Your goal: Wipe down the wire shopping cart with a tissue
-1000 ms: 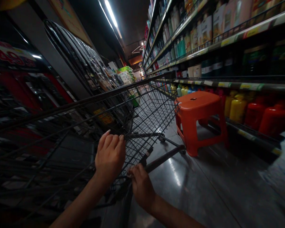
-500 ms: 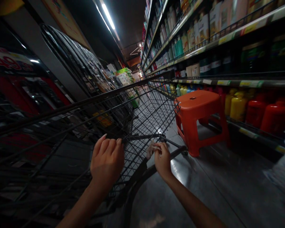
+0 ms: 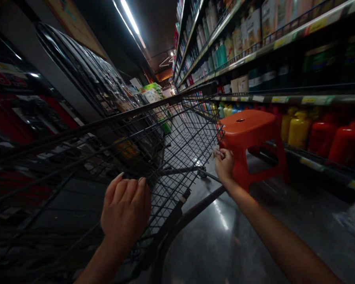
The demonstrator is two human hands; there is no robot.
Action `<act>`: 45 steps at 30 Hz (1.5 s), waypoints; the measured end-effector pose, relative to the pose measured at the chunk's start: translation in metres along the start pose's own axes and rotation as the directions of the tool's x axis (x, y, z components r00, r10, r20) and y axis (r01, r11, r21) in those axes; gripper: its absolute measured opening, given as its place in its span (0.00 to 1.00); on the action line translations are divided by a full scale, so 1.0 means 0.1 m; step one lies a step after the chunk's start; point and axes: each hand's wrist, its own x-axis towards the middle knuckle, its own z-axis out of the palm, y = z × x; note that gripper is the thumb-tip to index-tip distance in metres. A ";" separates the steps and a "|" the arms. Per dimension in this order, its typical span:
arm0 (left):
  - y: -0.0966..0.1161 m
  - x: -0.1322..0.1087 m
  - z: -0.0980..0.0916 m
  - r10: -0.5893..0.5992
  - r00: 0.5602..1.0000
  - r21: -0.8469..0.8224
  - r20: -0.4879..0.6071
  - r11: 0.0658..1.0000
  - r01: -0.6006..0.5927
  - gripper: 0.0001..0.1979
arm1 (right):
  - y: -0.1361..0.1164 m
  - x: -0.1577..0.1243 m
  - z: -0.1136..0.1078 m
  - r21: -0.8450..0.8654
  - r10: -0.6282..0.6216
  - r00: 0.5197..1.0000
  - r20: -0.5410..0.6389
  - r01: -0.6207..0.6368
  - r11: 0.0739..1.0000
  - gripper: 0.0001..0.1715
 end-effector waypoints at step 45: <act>0.03 -0.01 0.01 -0.026 0.996 -0.050 -0.086 0.999 0.022 0.07 | -1.43 -0.05 -0.07 0.106 -0.317 0.946 0.061 0.310 0.945 0.16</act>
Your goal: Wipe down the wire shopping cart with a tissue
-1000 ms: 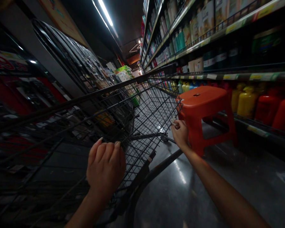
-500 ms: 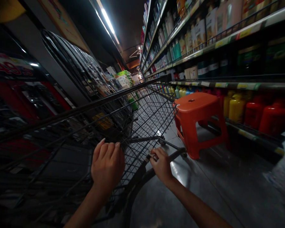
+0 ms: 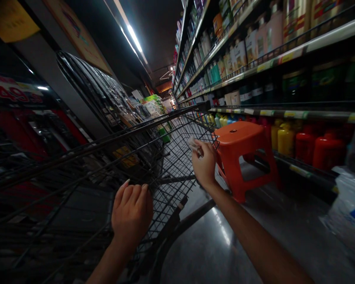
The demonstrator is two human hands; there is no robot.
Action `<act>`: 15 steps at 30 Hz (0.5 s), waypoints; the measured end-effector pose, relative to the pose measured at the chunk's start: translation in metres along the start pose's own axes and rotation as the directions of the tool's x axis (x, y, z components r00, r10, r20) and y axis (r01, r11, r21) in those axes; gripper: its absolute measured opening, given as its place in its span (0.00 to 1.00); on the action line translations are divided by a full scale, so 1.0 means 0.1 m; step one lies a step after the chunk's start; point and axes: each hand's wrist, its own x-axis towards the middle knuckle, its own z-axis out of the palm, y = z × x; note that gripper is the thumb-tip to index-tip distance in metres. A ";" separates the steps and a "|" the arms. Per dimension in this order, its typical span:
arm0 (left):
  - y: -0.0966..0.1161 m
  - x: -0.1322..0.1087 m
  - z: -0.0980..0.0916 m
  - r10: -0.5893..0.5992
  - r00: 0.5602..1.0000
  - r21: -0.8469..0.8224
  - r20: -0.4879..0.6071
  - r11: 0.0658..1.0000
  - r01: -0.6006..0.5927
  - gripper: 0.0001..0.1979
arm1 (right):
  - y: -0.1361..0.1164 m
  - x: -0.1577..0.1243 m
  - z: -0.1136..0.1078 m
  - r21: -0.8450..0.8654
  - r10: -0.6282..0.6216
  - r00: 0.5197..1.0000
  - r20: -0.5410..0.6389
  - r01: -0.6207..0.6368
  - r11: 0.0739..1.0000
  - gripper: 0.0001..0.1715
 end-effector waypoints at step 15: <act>0.03 0.01 0.00 -0.062 0.998 0.008 -0.005 0.998 0.062 0.07 | 0.06 -0.06 0.25 0.004 -0.050 0.999 -0.010 0.050 0.999 0.14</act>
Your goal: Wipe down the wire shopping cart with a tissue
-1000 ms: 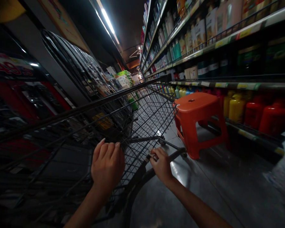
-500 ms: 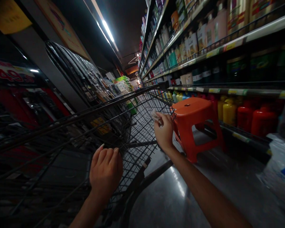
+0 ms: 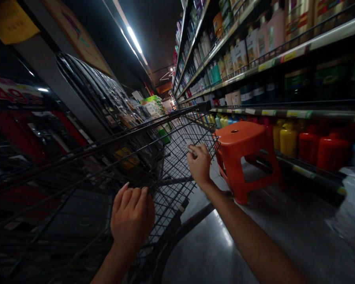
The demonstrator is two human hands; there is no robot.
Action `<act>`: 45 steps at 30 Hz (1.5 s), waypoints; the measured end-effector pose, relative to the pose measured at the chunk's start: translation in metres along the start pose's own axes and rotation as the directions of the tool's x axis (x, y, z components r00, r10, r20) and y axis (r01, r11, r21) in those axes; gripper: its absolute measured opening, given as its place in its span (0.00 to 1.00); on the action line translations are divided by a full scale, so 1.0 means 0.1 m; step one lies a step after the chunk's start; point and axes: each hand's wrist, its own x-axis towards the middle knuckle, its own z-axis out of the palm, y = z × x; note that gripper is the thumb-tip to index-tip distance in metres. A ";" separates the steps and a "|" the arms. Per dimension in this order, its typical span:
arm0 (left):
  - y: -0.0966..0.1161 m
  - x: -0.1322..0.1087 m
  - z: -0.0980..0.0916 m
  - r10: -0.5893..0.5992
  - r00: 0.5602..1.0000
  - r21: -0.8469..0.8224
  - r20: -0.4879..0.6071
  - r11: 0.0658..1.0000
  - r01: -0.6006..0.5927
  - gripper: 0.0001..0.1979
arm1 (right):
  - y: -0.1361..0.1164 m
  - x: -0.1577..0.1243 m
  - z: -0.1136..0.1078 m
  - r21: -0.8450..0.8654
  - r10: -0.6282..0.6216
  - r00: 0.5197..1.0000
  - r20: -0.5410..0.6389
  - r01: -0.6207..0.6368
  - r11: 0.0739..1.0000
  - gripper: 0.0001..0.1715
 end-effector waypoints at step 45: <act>0.06 -0.02 -0.02 -0.037 0.999 -0.037 0.012 0.999 0.038 0.08 | -0.20 -0.67 -0.30 0.129 -0.349 0.893 0.282 0.325 0.937 0.17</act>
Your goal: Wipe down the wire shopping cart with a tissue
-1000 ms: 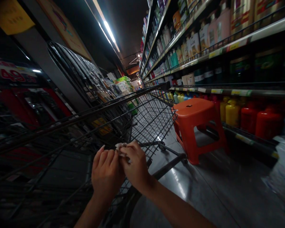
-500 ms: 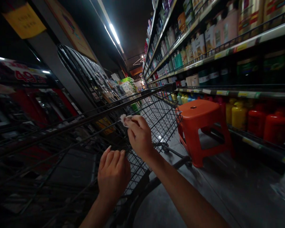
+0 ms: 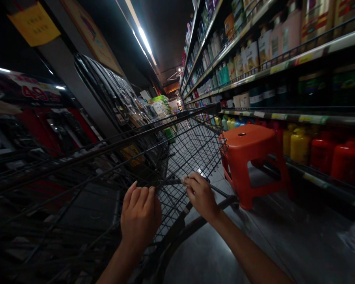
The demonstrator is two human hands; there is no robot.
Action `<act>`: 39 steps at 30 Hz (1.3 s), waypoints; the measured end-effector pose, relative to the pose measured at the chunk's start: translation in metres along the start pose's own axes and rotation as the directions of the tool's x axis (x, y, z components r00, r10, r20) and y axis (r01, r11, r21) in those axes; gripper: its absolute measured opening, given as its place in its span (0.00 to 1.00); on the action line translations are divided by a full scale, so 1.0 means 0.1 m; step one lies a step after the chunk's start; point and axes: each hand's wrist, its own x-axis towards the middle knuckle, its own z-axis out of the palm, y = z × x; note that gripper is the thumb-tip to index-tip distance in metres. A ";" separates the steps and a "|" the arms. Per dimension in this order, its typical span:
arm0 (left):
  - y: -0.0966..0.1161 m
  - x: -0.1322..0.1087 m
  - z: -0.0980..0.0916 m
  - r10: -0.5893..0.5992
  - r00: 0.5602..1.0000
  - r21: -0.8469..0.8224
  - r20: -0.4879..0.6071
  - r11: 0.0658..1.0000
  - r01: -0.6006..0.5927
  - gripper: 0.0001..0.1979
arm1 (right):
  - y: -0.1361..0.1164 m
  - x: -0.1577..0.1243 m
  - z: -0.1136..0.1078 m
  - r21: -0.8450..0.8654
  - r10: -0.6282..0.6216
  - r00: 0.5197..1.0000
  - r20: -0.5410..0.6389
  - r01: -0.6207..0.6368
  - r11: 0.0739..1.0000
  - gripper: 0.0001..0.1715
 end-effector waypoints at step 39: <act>0.02 -0.11 0.03 0.011 1.000 0.000 -0.014 1.000 -0.011 0.16 | -0.02 0.40 -0.27 -0.126 -0.007 0.997 -0.083 -0.004 0.992 0.16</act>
